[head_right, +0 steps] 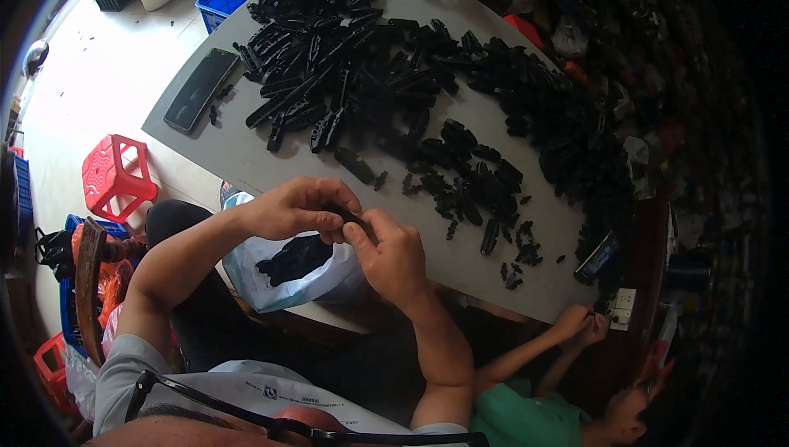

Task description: The person assembles black plastic components by fitting small plastic pieces into larger plastic parts by hand, placing the assembled pieces into a bag and arranging parts on the table.

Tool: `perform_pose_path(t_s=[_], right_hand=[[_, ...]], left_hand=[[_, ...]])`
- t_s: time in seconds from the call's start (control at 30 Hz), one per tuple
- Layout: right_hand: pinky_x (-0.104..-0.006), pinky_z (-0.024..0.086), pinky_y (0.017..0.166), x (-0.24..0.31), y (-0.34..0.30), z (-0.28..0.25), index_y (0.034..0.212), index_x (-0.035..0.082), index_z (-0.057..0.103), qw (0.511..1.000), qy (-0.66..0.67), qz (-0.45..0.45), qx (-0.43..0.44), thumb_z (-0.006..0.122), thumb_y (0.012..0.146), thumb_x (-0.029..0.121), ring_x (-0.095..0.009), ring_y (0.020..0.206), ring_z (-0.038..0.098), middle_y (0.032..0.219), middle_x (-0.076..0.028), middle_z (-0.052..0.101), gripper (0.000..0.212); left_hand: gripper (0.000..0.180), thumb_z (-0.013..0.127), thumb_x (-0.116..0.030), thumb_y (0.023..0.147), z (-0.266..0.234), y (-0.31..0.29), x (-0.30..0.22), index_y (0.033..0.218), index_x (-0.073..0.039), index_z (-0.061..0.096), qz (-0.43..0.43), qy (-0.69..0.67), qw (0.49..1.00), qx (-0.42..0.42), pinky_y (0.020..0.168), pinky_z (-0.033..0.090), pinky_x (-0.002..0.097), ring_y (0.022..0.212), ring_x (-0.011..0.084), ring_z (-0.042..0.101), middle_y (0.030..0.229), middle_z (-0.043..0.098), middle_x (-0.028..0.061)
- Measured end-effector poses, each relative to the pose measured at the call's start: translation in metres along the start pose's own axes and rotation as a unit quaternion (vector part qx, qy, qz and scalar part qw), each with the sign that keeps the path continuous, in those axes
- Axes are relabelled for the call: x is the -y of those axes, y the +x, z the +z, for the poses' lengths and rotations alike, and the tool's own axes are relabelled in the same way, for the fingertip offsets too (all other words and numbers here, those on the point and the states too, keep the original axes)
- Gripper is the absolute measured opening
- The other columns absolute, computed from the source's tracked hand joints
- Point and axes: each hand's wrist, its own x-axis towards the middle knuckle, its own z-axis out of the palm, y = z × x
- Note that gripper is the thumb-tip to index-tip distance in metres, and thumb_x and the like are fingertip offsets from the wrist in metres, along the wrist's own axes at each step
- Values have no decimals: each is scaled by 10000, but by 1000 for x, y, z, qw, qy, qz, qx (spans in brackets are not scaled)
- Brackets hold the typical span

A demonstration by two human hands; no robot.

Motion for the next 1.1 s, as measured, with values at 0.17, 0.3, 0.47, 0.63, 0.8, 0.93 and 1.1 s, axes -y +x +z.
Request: perform_pose_path(t_s=[0.17,0.3,0.47,0.63,0.8,0.93,1.1], right_hand=[[-317,531,555,-5,3,10,1014,-12,719,1000,20,-17,5,742,1004,214,-157,601,696,727,-99,735,228],[-453,581,668,-3,1,21,984,45,724,984,-97,-128,79,805,929,292,-352,730,747,826,-151,754,265],[-466,572,648,-21,16,24,993,94,695,960,-225,-15,-165,810,921,321,-336,730,747,814,-103,741,265],[-470,565,669,-27,45,15,1040,93,672,946,-255,53,-195,782,942,278,-341,794,750,876,-110,741,237],[-475,570,711,-40,46,13,1025,80,682,945,-267,54,-181,759,950,227,-363,839,746,914,-118,747,182],[-468,576,703,-41,40,11,1001,79,691,951,-224,-2,-215,748,947,181,-362,847,746,922,-126,752,129],[-380,582,644,-42,31,5,1029,41,692,977,-27,0,-212,703,969,102,-267,741,753,890,-110,756,86]], left_hand=[[315,696,-196,1023,-4,0,-9,1281,-24,640,-2,266,961,-79,804,597,364,917,243,729,1070,712,93],[352,764,-239,943,-3,8,1,1234,-55,691,108,595,760,-237,838,602,416,1067,343,701,1238,687,128],[286,726,-171,911,-2,28,6,1167,-47,705,175,674,680,-228,962,564,428,1265,327,609,1412,589,155],[320,687,-132,887,-6,21,13,1192,-38,661,169,707,659,-191,1041,528,437,1275,336,603,1398,600,155],[252,770,-150,864,-2,17,12,1028,-54,605,112,638,744,-164,973,530,446,1172,315,638,1240,670,125],[244,748,-168,846,-2,8,3,1005,-54,601,180,610,757,-150,875,508,455,1054,326,640,1017,633,123],[267,791,-178,895,-3,5,6,1051,-53,613,162,587,785,-115,897,551,459,1097,328,663,1198,667,132]])
